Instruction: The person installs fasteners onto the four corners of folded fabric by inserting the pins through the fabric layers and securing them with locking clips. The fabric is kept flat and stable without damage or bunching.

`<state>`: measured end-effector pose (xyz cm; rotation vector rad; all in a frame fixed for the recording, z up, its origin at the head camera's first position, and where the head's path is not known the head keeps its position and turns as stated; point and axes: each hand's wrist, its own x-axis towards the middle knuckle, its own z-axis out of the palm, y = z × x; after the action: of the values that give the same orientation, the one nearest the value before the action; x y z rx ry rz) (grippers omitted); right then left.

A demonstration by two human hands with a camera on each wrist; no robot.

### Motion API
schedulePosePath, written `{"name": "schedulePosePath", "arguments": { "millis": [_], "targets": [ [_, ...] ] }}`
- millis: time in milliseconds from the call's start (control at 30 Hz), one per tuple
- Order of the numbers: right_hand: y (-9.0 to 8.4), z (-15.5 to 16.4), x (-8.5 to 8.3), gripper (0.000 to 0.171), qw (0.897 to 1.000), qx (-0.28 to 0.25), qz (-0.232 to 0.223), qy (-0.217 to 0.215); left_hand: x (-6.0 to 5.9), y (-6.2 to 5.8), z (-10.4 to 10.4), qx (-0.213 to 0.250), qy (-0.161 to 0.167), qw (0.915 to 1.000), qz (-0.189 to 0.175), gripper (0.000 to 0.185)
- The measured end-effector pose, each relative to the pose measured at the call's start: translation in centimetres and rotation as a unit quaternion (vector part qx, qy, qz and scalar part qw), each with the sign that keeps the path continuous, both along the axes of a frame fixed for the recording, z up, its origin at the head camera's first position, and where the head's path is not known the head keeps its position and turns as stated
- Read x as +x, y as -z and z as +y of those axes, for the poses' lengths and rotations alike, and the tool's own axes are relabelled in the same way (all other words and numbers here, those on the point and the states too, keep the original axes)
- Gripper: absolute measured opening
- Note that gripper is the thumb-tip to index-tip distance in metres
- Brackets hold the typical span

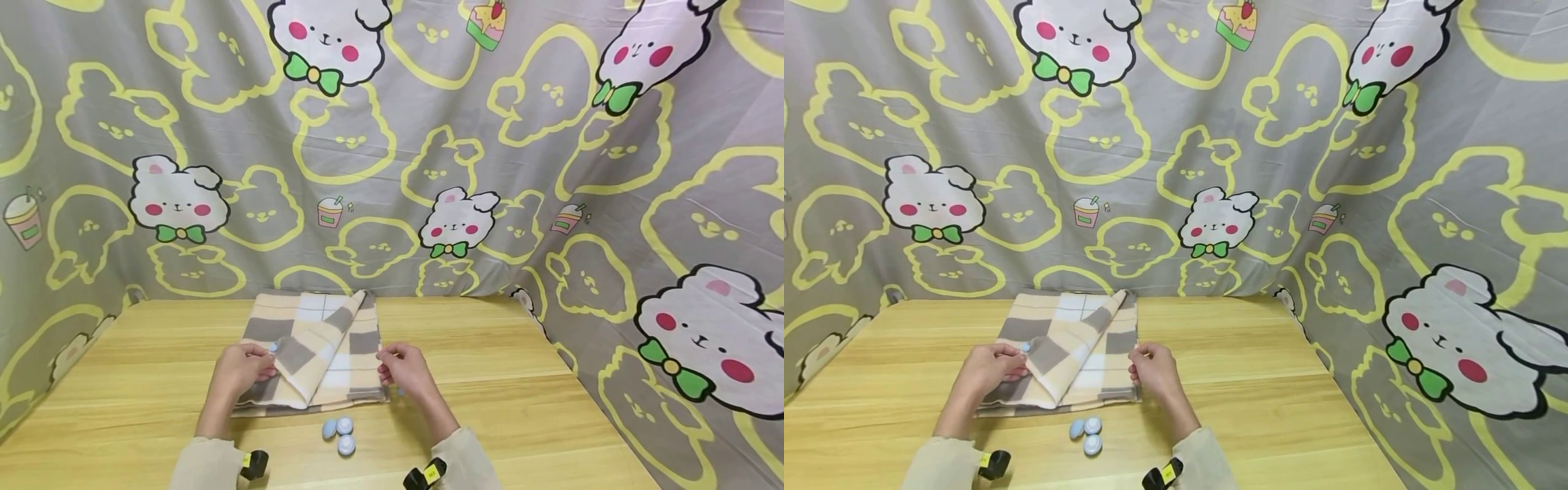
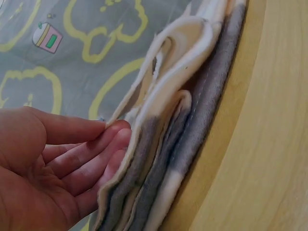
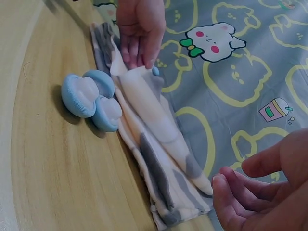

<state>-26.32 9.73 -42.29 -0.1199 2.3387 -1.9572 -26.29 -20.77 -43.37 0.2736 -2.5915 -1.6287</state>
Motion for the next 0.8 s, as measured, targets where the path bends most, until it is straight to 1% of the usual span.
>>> {"name": "schedulePosePath", "arguments": {
  "millis": [100,233,333,467,600,700,800],
  "targets": [
    [0.0,0.0,0.0,0.022,1.000,0.004,-0.001,0.000,0.0,-0.1,0.0,-0.001,-0.001,1.0000,-0.002,0.019],
    [0.1,-0.1,0.0,0.021,1.000,0.010,0.001,0.001,0.2,-0.5,0.3,-0.021,-0.014,0.9997,0.001,0.019],
    [0.2,-0.1,-0.1,0.022,1.000,0.011,0.002,-0.001,0.4,-1.0,0.6,-0.047,-0.026,0.9985,0.014,0.019],
    [0.3,-0.2,-0.1,0.023,1.000,0.009,0.002,-0.004,0.5,-1.5,1.6,-0.064,-0.031,0.9966,0.041,0.019],
    [0.3,-0.2,-0.1,0.022,1.000,0.014,0.004,-0.001,0.4,-1.9,3.5,-0.091,-0.018,0.9939,0.060,0.017],
    [0.3,-0.2,0.0,0.022,1.000,0.017,0.002,-0.001,0.5,-2.0,5.4,-0.114,0.003,0.9907,0.074,0.010],
    [0.4,-0.2,0.0,0.022,1.000,0.012,-0.002,-0.007,0.6,-1.7,7.5,-0.122,0.030,0.9877,0.093,0.004]
  ]
}}
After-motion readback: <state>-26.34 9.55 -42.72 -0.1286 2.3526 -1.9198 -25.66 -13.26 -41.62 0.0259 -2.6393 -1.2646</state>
